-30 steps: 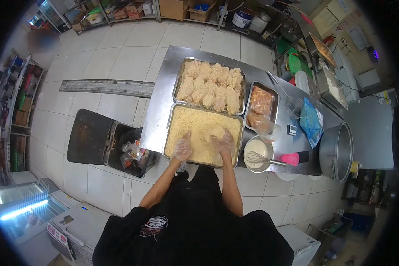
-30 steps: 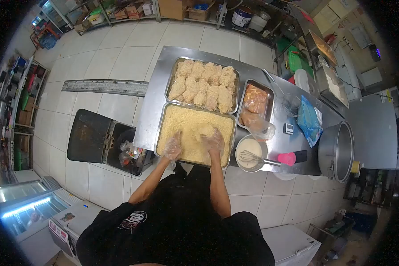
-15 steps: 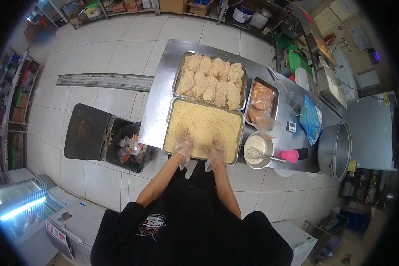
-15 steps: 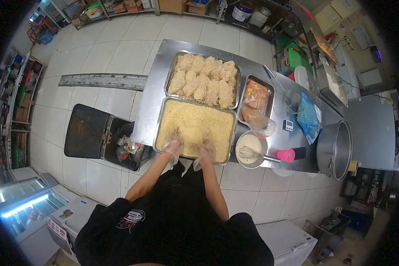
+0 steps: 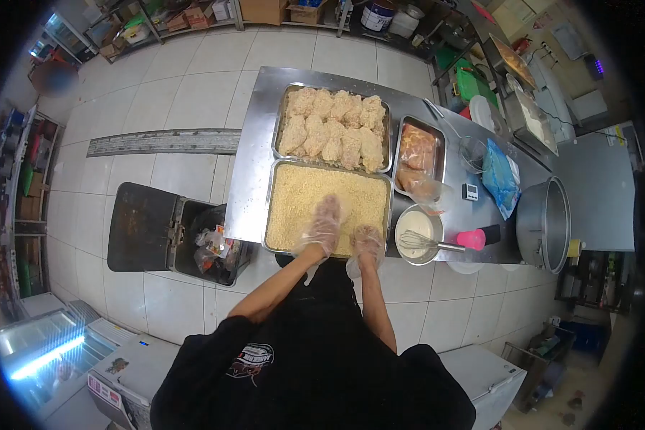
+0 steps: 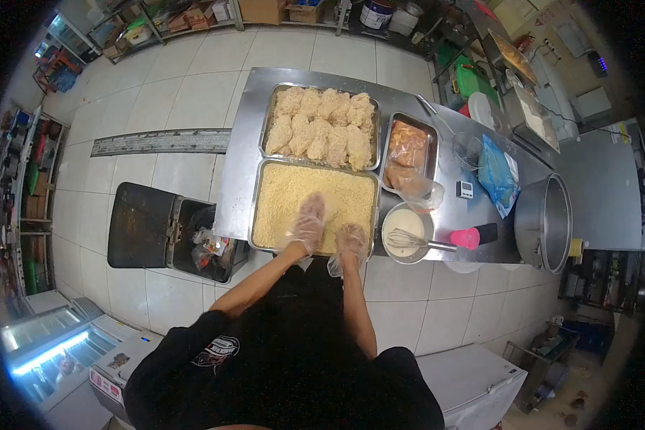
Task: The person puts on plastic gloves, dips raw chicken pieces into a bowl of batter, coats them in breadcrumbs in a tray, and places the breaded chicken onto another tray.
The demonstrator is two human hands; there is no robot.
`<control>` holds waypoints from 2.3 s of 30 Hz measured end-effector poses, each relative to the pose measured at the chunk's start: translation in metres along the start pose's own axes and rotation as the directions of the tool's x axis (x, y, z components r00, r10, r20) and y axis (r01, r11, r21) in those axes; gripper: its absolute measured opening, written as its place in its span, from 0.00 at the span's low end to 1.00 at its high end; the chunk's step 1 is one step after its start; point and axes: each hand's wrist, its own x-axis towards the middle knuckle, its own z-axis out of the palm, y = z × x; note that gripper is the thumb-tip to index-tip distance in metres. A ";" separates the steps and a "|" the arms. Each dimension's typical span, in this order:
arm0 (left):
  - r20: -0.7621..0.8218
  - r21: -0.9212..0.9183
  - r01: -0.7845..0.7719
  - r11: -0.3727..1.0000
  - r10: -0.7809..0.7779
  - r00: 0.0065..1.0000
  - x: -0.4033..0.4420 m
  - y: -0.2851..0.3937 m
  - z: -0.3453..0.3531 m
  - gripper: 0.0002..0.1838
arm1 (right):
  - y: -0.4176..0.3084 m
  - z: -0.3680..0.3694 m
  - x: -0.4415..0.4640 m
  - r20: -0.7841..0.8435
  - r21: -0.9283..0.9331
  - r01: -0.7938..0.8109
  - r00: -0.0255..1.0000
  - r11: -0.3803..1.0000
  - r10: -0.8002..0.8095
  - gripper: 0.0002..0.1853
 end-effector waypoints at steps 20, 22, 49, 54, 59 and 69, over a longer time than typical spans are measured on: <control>0.143 -0.201 -0.033 0.979 0.062 0.988 0.003 -0.062 -0.050 0.37 | -0.017 0.076 0.052 -0.209 -0.459 -0.210 0.970 0.863 0.124 0.25; 0.070 -0.282 -0.007 0.959 0.027 0.997 -0.005 -0.077 -0.051 0.38 | -0.022 0.083 0.048 -0.050 -0.251 -0.152 0.988 0.956 0.144 0.26; -0.203 -0.429 0.158 0.889 -0.266 0.942 -0.046 -0.119 -0.146 0.41 | -0.194 0.158 0.265 -0.299 -0.333 0.421 0.802 0.844 -0.518 0.16; -0.231 -0.609 0.194 0.769 -0.406 0.884 -0.053 -0.107 -0.170 0.43 | -0.088 0.159 0.335 0.065 -0.993 0.115 0.392 -0.021 -0.918 0.14; -0.299 -0.773 0.052 0.632 -0.436 0.849 -0.063 -0.106 -0.143 0.40 | -0.110 0.058 0.225 -0.130 -0.848 0.301 0.679 0.436 -0.723 0.17; -0.216 -0.674 0.021 0.738 -0.224 0.950 -0.049 -0.062 -0.127 0.36 | -0.109 -0.141 0.216 -0.033 -0.935 0.089 0.942 0.343 -0.335 0.22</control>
